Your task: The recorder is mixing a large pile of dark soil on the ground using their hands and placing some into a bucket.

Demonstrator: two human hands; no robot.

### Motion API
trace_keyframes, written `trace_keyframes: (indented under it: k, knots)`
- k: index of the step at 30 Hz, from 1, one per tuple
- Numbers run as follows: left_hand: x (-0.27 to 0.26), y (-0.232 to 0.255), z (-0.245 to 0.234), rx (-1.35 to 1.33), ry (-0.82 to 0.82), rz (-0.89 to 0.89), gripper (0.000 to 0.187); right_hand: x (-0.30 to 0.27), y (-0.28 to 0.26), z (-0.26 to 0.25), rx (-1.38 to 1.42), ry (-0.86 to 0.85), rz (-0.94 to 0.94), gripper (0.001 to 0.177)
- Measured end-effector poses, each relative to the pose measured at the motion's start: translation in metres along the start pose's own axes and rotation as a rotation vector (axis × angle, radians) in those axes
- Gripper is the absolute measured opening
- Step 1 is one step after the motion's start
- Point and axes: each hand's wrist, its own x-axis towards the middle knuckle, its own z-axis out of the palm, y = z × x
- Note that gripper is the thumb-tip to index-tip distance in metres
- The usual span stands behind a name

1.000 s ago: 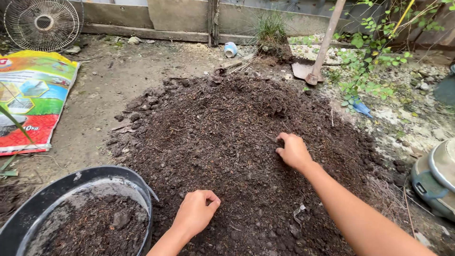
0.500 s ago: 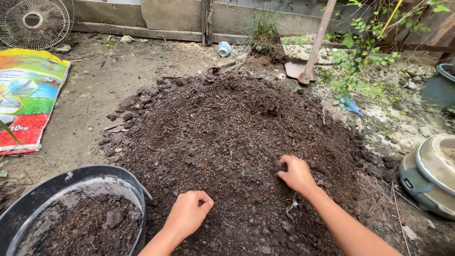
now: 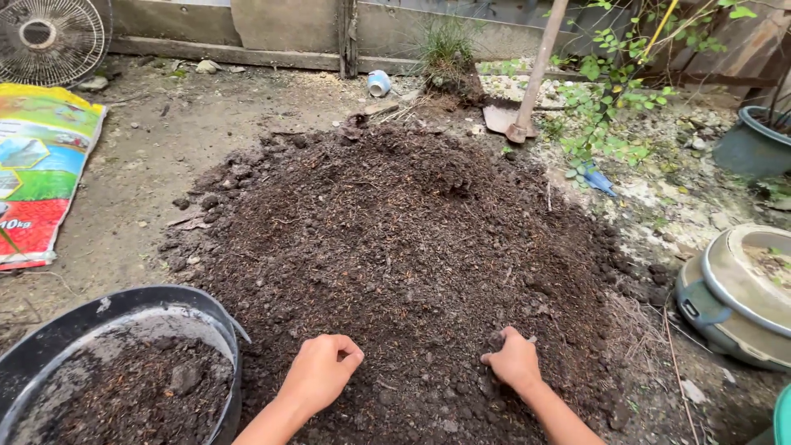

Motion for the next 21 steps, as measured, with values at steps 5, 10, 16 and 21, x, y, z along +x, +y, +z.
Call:
trace_keyframes:
  k: [5, 10, 16, 21]
  knots:
    - [-0.001, -0.001, 0.002, 0.000, -0.015, 0.018, 0.021, 0.025, -0.013, -0.056, 0.316, -0.316, -0.075, 0.027]
    - [-0.003, -0.007, -0.003, -0.019, 0.003, 0.035, 0.020, 0.054, -0.001, -0.126, 0.451, -0.465, 0.074, 0.038]
    - [-0.005, 0.001, -0.003, 0.005, -0.040, -0.062, 0.020, 0.088, 0.090, -0.087, -0.026, -0.164, 0.185, 0.037]
    - [-0.003, 0.003, 0.004, -0.014, -0.019, -0.050, 0.019, 0.075, 0.080, -0.075, -0.342, 0.020, 0.007, 0.065]
